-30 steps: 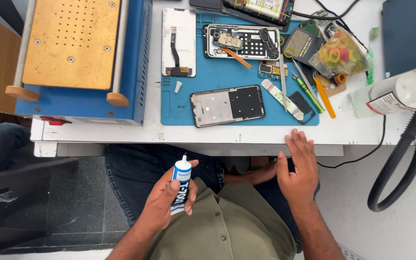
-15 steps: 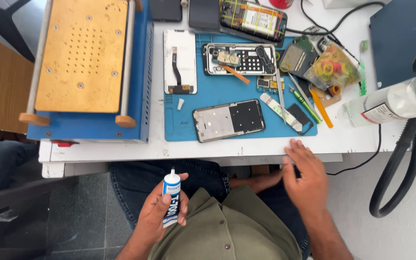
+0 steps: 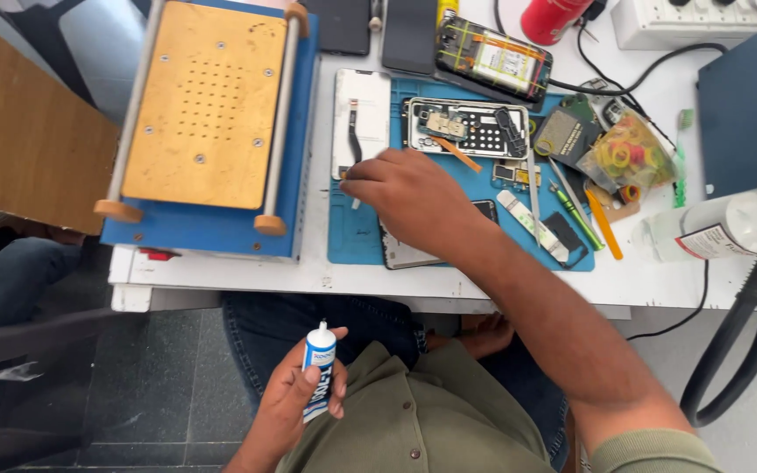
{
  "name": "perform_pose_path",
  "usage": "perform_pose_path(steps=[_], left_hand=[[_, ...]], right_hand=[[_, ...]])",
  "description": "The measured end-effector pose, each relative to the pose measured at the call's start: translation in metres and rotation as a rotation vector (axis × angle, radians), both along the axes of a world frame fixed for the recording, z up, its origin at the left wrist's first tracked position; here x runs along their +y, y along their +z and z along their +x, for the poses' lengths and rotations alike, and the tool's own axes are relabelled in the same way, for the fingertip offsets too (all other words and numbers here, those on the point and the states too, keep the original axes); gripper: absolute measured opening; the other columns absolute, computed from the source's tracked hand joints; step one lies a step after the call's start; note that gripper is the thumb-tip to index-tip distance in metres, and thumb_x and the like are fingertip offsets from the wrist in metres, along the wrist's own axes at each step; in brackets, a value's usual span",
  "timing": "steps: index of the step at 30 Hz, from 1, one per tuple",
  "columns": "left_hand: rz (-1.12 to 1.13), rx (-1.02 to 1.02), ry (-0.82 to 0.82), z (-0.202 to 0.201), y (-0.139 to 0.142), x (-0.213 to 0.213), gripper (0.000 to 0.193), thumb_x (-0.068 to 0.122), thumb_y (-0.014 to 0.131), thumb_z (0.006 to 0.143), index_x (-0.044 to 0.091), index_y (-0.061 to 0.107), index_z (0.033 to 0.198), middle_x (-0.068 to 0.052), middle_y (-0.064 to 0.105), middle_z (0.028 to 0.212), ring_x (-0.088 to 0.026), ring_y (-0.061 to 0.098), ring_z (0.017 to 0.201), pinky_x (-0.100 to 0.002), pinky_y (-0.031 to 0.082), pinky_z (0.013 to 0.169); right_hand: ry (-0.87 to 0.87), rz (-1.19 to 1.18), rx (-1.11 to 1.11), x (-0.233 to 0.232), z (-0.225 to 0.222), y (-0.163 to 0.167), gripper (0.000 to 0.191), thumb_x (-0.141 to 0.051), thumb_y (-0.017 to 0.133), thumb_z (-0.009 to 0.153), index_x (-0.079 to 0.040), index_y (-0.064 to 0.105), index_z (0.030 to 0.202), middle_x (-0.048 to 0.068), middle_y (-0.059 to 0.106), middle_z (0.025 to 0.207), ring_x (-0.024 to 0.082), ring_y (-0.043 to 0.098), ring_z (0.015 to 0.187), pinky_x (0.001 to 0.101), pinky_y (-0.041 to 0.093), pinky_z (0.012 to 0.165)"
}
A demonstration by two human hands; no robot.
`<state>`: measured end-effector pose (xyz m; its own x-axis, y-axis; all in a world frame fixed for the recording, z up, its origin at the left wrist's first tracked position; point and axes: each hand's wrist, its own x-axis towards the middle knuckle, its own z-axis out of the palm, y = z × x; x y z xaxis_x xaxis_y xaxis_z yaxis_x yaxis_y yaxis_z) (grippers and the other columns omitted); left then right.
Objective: The person applies adhesive to the edges of a smartphone chassis, then picks up a replacement screen and aligns it with the chassis. They connect the screen flex cable to the motherboard and reposition the phone on the workbench.
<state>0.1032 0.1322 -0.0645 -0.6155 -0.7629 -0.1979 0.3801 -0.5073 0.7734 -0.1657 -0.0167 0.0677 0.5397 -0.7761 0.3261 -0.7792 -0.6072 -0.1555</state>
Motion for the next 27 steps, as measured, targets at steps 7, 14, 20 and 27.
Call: perform_pose_path(steps=[7, 14, 20, 27], left_hand=[[-0.041, -0.006, 0.007, 0.016, 0.003, 0.01, 0.064, 0.039, 0.055, 0.104, -0.004, 0.044, 0.15, -0.011, 0.065, 0.086, -0.015, 0.062, 0.069, -0.031, 0.061, 0.067], [-0.085, 0.007, -0.029, 0.018, 0.003, 0.018, 0.063, 0.039, 0.054, 0.104, -0.003, 0.044, 0.15, -0.011, 0.065, 0.085, -0.015, 0.063, 0.069, -0.031, 0.061, 0.065], [-0.088, -0.012, -0.092, 0.023, 0.004, 0.022, 0.063, 0.039, 0.054, 0.104, -0.004, 0.045, 0.149, -0.011, 0.065, 0.085, -0.015, 0.063, 0.07, -0.031, 0.061, 0.066], [-0.081, -0.043, -0.012, 0.044, 0.0, 0.034, 0.062, 0.037, 0.055, 0.103, -0.003, 0.045, 0.149, -0.011, 0.065, 0.086, -0.016, 0.064, 0.071, -0.033, 0.061, 0.068]], right_hand=[[-0.043, 0.153, 0.199, -0.012, 0.013, -0.017, 0.021, -0.003, 0.066, 0.084, -0.006, 0.077, 0.102, 0.008, 0.071, 0.111, 0.026, 0.063, 0.112, 0.0392, 0.052, 0.098], [-0.06, 0.12, 0.035, -0.012, 0.005, -0.031, 0.028, 0.002, 0.064, 0.079, -0.008, 0.079, 0.101, 0.009, 0.07, 0.117, 0.028, 0.063, 0.112, 0.0386, 0.053, 0.094], [-0.139, 0.107, 0.181, -0.013, 0.014, -0.035, 0.017, -0.002, 0.066, 0.085, -0.006, 0.079, 0.095, 0.007, 0.072, 0.104, 0.028, 0.066, 0.105, 0.0405, 0.055, 0.091], [-0.115, 0.026, 0.253, -0.007, 0.023, -0.025, 0.015, -0.004, 0.067, 0.085, -0.004, 0.077, 0.095, 0.01, 0.071, 0.093, 0.028, 0.066, 0.093, 0.0417, 0.055, 0.085]])
